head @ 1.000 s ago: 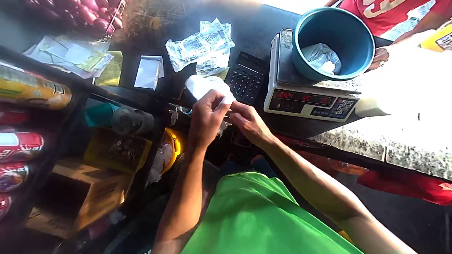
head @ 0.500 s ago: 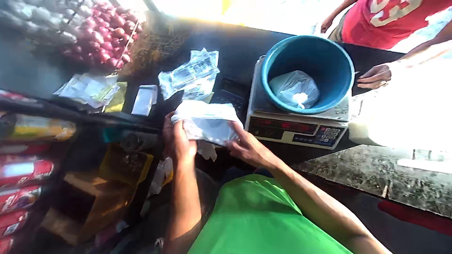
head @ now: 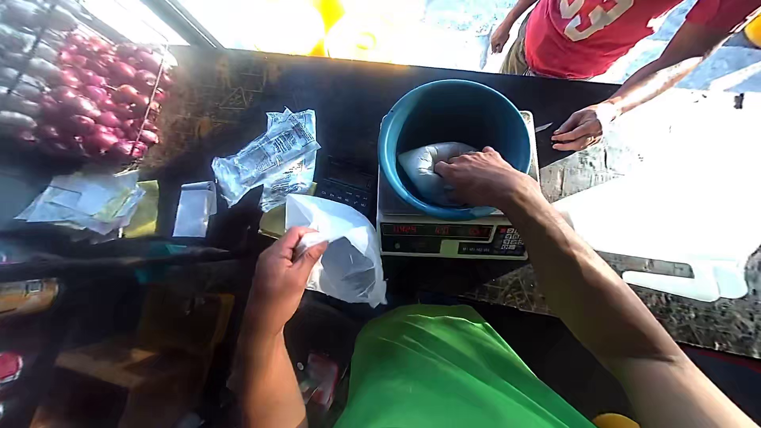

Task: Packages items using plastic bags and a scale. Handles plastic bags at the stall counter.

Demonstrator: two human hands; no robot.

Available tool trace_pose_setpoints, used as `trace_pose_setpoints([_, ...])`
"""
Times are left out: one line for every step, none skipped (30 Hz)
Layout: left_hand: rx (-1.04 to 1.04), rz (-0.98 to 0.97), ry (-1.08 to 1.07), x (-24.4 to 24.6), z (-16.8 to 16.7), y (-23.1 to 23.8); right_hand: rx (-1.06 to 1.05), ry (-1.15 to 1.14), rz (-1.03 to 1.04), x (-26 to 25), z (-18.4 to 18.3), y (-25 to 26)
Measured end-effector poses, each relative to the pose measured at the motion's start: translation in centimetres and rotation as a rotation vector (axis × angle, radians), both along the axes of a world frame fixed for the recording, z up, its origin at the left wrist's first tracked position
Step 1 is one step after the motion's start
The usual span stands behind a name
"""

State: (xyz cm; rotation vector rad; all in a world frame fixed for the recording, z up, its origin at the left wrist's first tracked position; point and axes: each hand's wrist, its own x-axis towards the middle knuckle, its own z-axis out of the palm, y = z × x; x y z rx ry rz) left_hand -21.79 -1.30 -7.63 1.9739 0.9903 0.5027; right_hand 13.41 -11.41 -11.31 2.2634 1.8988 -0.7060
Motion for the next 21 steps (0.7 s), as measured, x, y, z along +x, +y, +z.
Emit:
trace_pose_setpoints([-0.032,0.046,-0.113,0.5,0.0,0.6,0.014,0.016,0.008,0.0,-0.2,0.4])
trace_pose_setpoints([-0.091,0.086,-0.240,1.0,0.1,1.1,0.053,0.067,0.004,0.2,-0.1,0.6])
trace_pose_setpoints([-0.160,0.125,-0.358,1.8,0.2,1.6,0.110,0.146,-0.015,0.5,0.2,0.8])
trace_pose_setpoints([-0.224,0.154,-0.443,2.4,0.2,2.2,0.188,0.252,-0.043,0.8,1.0,0.8])
trace_pose_setpoints([-0.275,0.173,-0.493,2.8,0.0,2.9,0.279,0.355,-0.061,1.0,2.1,0.9])
trace_pose_setpoints([-0.310,0.177,-0.512,3.1,-0.2,3.6,0.364,0.436,-0.073,1.0,3.5,0.9])
trace_pose_setpoints([-0.307,0.161,-0.485,3.2,-0.5,4.4,0.446,0.482,-0.082,0.8,5.0,0.9])
trace_pose_setpoints([-0.258,0.121,-0.405,3.0,-0.8,5.4,0.524,0.517,-0.088,0.3,6.8,1.0])
trace_pose_setpoints([-0.179,0.071,-0.300,2.8,-0.9,6.3,0.606,0.555,-0.075,-0.5,8.7,1.0])
trace_pose_setpoints([-0.083,0.026,-0.181,2.5,-0.8,7.1,0.690,0.616,-0.052,-1.6,10.6,1.1])
trace_pose_setpoints([-0.016,-0.007,-0.071,2.2,-0.5,7.7,0.760,0.689,-0.024,-2.9,12.4,1.2])
trace_pose_setpoints([0.024,-0.036,0.007,1.8,-0.2,8.3,0.822,0.773,-0.003,-4.5,13.9,1.4])
trace_pose_setpoints([0.048,-0.055,0.049,1.5,0.1,8.8,0.886,0.846,0.004,-6.3,15.0,1.8])
trace_pose_setpoints([0.059,-0.069,0.065,1.1,0.4,9.4,0.948,0.902,0.005,-8.3,15.6,2.3])
trace_pose_setpoints([0.063,-0.083,0.061,0.7,0.6,10.0,0.984,0.962,-0.017,-10.3,15.8,2.7])
trace_pose_setpoints([0.062,-0.097,0.049,0.3,0.7,10.8,0.986,1.026,-0.066,-12.5,15.6,3.1])
trace_pose_setpoints([0.056,-0.113,0.035,-0.1,0.8,11.5,0.961,1.100,-0.124,-14.6,15.0,3.7])
trace_pose_setpoints([0.047,-0.132,0.019,-0.4,0.7,12.4,0.921,1.189,-0.195,-16.5,14.1,4.4])
trace_pose_setpoints([0.031,-0.150,0.002,-0.7,0.5,13.4,0.873,1.264,-0.260,-18.5,12.9,5.3])
trace_pose_setpoints([0.017,-0.167,-0.014,-1.2,0.4,14.2,0.837,1.330,-0.347,-20.5,11.4,6.2])
trace_pose_setpoints([0.016,-0.185,-0.025,-1.9,0.3,14.8,0.807,1.375,-0.441,-22.6,9.9,7.2])
